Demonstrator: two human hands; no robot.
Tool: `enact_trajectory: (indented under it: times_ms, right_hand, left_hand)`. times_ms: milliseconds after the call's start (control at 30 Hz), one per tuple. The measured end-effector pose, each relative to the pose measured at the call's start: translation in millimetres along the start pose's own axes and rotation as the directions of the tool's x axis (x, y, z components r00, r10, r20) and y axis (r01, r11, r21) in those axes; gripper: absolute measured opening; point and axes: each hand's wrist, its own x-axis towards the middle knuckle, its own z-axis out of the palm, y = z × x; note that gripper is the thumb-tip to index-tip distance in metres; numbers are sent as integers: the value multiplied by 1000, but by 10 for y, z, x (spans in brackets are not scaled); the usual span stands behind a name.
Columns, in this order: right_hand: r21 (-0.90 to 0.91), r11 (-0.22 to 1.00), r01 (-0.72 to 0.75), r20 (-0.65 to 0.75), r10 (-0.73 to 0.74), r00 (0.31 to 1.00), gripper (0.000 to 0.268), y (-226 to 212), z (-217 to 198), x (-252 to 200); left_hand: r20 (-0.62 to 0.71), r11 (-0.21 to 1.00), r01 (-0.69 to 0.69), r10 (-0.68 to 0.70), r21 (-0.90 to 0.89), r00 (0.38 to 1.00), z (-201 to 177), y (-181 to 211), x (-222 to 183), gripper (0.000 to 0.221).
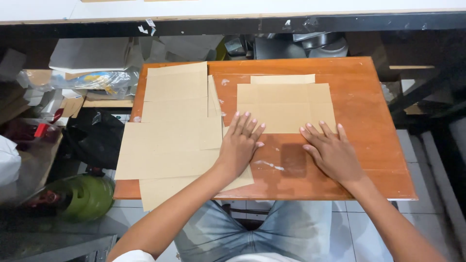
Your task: Assembling small cardboard boxes from flat pre-cut sheets by folding along scored lines.
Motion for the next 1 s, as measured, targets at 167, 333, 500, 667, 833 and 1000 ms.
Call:
enact_trajectory:
  times_ms: [167,333,500,667,833,1000]
  right_hand:
    - [161,986,41,-203,-7,979,28,1,-253,488]
    - [440,876,198,-153,-144,978,89,126,-375,1336]
    - [287,957,47,100,-78,992,112,190,-207,1793]
    - [308,948,86,-41,-77,996,80,115,-485,1538]
    - [227,957,181,-239,-125,963,41,-148,-979,487]
    - [-77,938,338,-506,-329,798,43,-388,-490,-454]
  left_hand:
    - [-1,973,64,-65,-222,998,291,-438,712,45]
    - [-91,860,254,-325,-443,941,102,-691,909,61]
    - [128,582,303,-323,-754,938,-469,-630,537,82]
    - [-5,381,156,-390,-911,921,-442,-824,404,62]
    - [-113,113,-69,-457,-991,882,-360,-942,439,42]
    - [48,422,67,-57,-904,997,-413,-769,531,49]
